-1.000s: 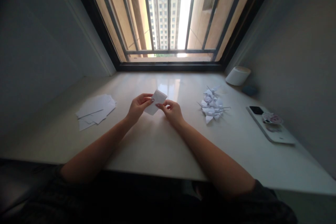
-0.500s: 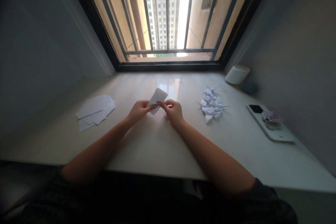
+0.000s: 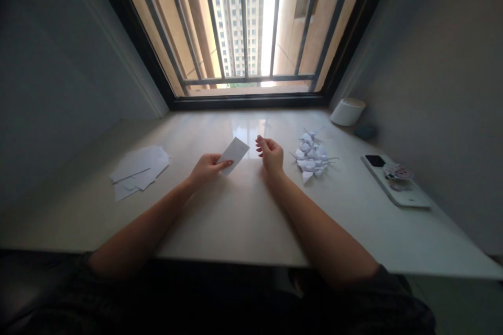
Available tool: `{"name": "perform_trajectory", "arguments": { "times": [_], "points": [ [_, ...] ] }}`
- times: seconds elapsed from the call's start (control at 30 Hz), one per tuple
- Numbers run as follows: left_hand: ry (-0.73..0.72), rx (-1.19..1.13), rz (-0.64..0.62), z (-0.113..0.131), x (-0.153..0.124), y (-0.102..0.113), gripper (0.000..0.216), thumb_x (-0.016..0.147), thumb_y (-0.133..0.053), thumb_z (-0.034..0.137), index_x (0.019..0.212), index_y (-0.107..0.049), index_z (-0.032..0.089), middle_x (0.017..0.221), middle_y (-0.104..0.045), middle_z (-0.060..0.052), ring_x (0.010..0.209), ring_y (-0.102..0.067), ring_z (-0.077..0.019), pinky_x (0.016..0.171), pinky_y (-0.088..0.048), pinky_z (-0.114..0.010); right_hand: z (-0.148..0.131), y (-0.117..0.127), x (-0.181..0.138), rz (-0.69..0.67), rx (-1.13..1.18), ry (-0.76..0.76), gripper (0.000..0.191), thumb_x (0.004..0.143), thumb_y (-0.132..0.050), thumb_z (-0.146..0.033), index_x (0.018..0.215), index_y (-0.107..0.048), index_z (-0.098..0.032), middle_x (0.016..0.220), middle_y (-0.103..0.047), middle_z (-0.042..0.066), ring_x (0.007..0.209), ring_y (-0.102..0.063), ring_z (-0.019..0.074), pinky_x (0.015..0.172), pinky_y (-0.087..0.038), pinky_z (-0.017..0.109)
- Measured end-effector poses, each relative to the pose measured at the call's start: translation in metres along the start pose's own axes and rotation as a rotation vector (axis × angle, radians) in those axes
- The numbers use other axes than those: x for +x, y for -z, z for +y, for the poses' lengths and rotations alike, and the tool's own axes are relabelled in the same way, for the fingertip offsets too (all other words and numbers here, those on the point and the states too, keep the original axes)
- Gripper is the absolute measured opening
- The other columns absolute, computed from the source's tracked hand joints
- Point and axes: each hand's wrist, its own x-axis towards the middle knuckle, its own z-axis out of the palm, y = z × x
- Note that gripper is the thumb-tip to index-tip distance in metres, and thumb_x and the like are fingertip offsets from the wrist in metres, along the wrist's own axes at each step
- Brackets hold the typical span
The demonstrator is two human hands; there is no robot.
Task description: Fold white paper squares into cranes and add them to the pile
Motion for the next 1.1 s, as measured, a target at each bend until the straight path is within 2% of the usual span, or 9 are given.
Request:
{"name": "perform_trajectory", "arguments": {
  "times": [0.13, 0.3, 0.43, 0.73, 0.93, 1.1],
  "points": [
    [-0.092, 0.038, 0.085, 0.0, 0.002, 0.004, 0.044, 0.073, -0.063, 0.055, 0.085, -0.073, 0.013, 0.064, -0.063, 0.0, 0.06, -0.054, -0.0142, 0.055, -0.036, -0.022, 0.004, -0.011, -0.014, -0.228, -0.122, 0.073, 0.045, 0.065, -0.07, -0.055, 0.092, -0.067, -0.019, 0.079, -0.067, 0.003, 0.065, -0.057, 0.013, 0.056, -0.044, 0.025],
    [-0.148, 0.12, 0.185, 0.001, 0.001, 0.005, 0.042, 0.076, -0.061, 0.054, 0.084, -0.072, 0.014, 0.066, -0.064, -0.001, 0.063, -0.054, -0.0146, 0.057, -0.037, -0.023, 0.007, -0.01, -0.021, -0.403, -0.245, 0.096, 0.04, 0.063, -0.073, -0.056, 0.075, -0.07, -0.018, 0.07, -0.067, 0.003, 0.064, -0.057, 0.0154, 0.059, -0.044, 0.028],
    [-0.181, 0.234, 0.218, 0.005, -0.001, 0.005, 0.039, 0.077, -0.06, 0.052, 0.077, -0.071, 0.015, 0.064, -0.063, -0.001, 0.062, -0.052, -0.014, 0.056, -0.036, -0.023, 0.006, -0.01, -0.023, -0.451, -0.257, 0.123, 0.039, 0.063, -0.072, -0.057, 0.069, -0.067, -0.018, 0.068, -0.067, 0.004, 0.063, -0.058, 0.0161, 0.059, -0.044, 0.029],
    [-0.153, 0.36, 0.166, 0.01, -0.001, 0.01, 0.034, 0.078, -0.058, 0.047, 0.075, -0.07, 0.016, 0.06, -0.062, 0.0, 0.06, -0.052, -0.0135, 0.053, -0.033, -0.022, 0.01, -0.015, -0.024, -0.455, -0.201, 0.11, 0.036, 0.069, -0.068, -0.055, 0.066, -0.059, -0.02, 0.066, -0.064, 0.002, 0.064, -0.058, 0.0157, 0.06, -0.045, 0.028],
    [-0.144, 0.338, 0.1, 0.012, -0.001, 0.01, 0.033, 0.077, -0.057, 0.046, 0.074, -0.071, 0.015, 0.061, -0.064, -0.001, 0.06, -0.054, -0.0143, 0.054, -0.034, -0.022, 0.008, -0.013, -0.02, -0.315, -0.106, 0.084, 0.031, 0.071, -0.067, -0.05, 0.071, -0.058, -0.02, 0.066, -0.063, 0.001, 0.058, -0.055, 0.0131, 0.056, -0.043, 0.026],
    [-0.154, 0.321, 0.113, 0.012, -0.001, 0.008, 0.033, 0.076, -0.058, 0.046, 0.072, -0.071, 0.016, 0.059, -0.063, 0.0, 0.058, -0.052, -0.0143, 0.054, -0.033, -0.023, 0.006, -0.017, -0.027, -0.227, -0.071, 0.059, 0.031, 0.071, -0.065, -0.05, 0.076, -0.056, -0.021, 0.066, -0.061, -0.001, 0.054, -0.053, 0.0111, 0.05, -0.04, 0.023]
  ]
}}
